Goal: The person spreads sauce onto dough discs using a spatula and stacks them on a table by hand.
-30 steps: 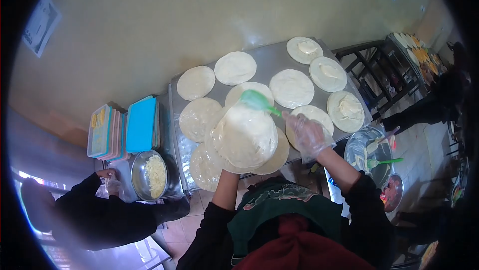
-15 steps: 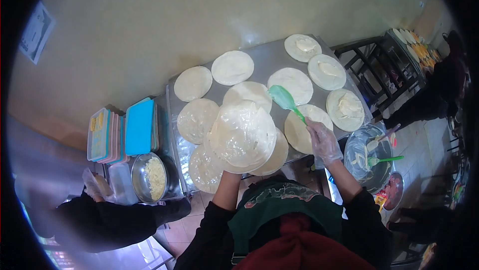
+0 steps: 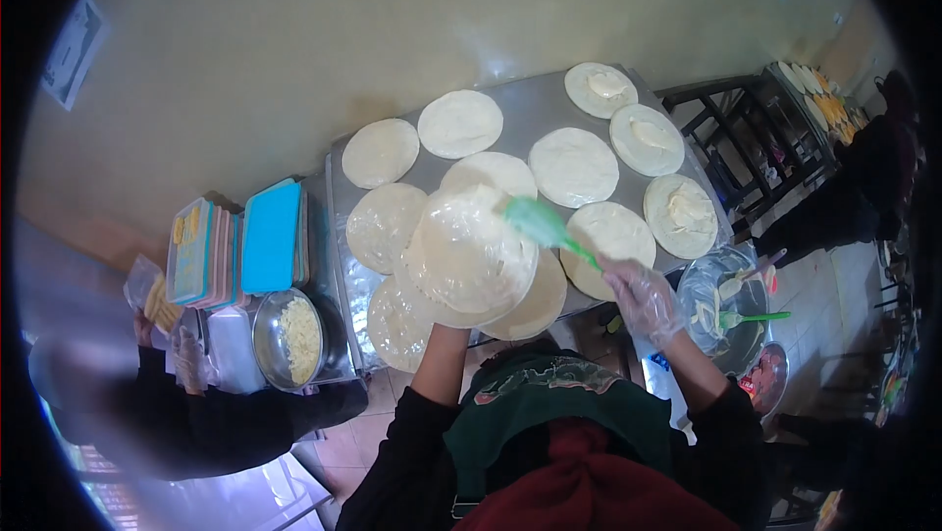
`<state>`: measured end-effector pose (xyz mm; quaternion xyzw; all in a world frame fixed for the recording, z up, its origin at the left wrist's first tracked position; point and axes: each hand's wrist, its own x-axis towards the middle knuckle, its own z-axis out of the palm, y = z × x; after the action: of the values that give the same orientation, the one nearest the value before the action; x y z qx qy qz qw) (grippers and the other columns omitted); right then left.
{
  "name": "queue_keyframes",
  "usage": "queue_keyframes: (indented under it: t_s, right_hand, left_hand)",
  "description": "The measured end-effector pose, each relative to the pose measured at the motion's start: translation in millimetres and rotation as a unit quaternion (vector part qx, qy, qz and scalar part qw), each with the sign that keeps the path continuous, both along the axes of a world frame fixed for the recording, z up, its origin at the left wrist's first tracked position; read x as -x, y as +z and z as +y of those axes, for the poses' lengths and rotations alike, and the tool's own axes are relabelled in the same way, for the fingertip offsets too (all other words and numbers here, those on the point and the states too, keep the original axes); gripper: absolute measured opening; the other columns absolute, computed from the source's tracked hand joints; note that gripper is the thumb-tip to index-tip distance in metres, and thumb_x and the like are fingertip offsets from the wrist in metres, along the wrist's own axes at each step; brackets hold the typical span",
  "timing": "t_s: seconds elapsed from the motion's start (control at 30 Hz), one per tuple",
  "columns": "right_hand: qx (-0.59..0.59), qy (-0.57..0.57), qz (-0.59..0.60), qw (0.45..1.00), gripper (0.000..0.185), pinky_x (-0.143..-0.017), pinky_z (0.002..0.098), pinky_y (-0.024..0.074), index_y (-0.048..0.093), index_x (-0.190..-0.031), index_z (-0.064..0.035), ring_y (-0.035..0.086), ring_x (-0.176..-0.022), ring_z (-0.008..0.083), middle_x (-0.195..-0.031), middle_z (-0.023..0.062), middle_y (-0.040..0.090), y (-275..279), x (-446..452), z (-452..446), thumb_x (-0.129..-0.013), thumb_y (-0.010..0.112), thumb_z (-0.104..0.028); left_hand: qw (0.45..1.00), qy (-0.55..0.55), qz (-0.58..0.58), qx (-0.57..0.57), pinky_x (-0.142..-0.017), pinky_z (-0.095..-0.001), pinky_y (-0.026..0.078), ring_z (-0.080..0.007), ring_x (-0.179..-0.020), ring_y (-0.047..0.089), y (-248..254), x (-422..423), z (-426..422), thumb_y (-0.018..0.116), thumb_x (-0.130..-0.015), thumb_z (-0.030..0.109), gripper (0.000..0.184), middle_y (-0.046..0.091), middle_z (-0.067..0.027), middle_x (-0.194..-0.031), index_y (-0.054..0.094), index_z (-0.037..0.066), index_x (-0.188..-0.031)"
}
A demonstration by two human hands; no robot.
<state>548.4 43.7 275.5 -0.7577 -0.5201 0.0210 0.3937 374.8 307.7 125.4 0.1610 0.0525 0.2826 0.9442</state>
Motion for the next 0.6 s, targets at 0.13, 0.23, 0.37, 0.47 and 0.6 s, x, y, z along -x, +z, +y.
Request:
queue_keyframes:
  t_s: [0.13, 0.23, 0.37, 0.47, 0.6]
  right_hand:
    - [0.078, 0.177, 0.208, 0.959, 0.023, -0.078, 0.0357, 0.053, 0.065, -0.117, -0.0054, 0.067, -0.087, 0.0259, -0.101, 0.0128, 0.069, 19, 21, -17, -0.095, 0.059, -0.01]
    - [0.118, 0.151, 0.3, 0.934, 0.022, -0.081, 0.0312, 0.052, 0.066, -0.117, -0.0045, 0.066, -0.088, 0.0188, -0.099, 0.0107, 0.069, 40, 18, -10, -0.097, 0.057, -0.012]
    - [0.115, 0.08, 0.271, 0.952, 0.023, -0.076, 0.0289, 0.0517, 0.065, -0.118, -0.0057, 0.065, -0.083, 0.0163, -0.09, 0.01, 0.069, 31, 18, 2, -0.097, 0.058, -0.013]
    - [0.158, 0.134, 0.255, 0.944, 0.025, -0.076, 0.0296, 0.0517, 0.065, -0.12, -0.0065, 0.065, -0.082, 0.0158, -0.089, 0.01, 0.069, 38, 21, -2, -0.097, 0.059, -0.013]
    - [0.125, 0.121, 0.358, 0.918, 0.022, -0.076, 0.0323, 0.0521, 0.066, -0.116, -0.0072, 0.066, -0.08, 0.0189, -0.09, 0.0094, 0.069, 46, 21, 4, -0.096, 0.059, -0.013]
  left_hand:
    - [1.0, 0.007, 0.004, -0.009, -0.102, -0.0447, 0.05, -0.0271, -0.128, 0.051, 7, 2, 21, 0.044, -0.103, 0.038, 0.056, 0.046, -0.0135, -0.145, 0.033, 0.009, -0.148]
    - [1.0, 0.006, 0.011, -0.015, -0.102, -0.0447, 0.05, -0.0271, -0.128, 0.051, 10, 4, 26, 0.044, -0.103, 0.038, 0.056, 0.046, -0.0136, -0.145, 0.033, 0.009, -0.148]
    - [1.0, 0.004, 0.014, -0.026, -0.102, -0.0447, 0.05, -0.0272, -0.128, 0.051, 13, -1, 23, 0.044, -0.103, 0.038, 0.056, 0.046, -0.0138, -0.145, 0.033, 0.009, -0.149]
    - [0.999, 0.009, 0.015, -0.032, -0.102, -0.0446, 0.05, -0.0273, -0.128, 0.051, 15, 2, 27, 0.045, -0.103, 0.038, 0.056, 0.046, -0.0139, -0.145, 0.033, 0.008, -0.149]
    - [0.999, 0.014, 0.027, -0.034, -0.102, -0.0446, 0.05, -0.0273, -0.128, 0.052, 15, 6, 31, 0.045, -0.103, 0.038, 0.056, 0.046, -0.0141, -0.145, 0.033, 0.008, -0.149]
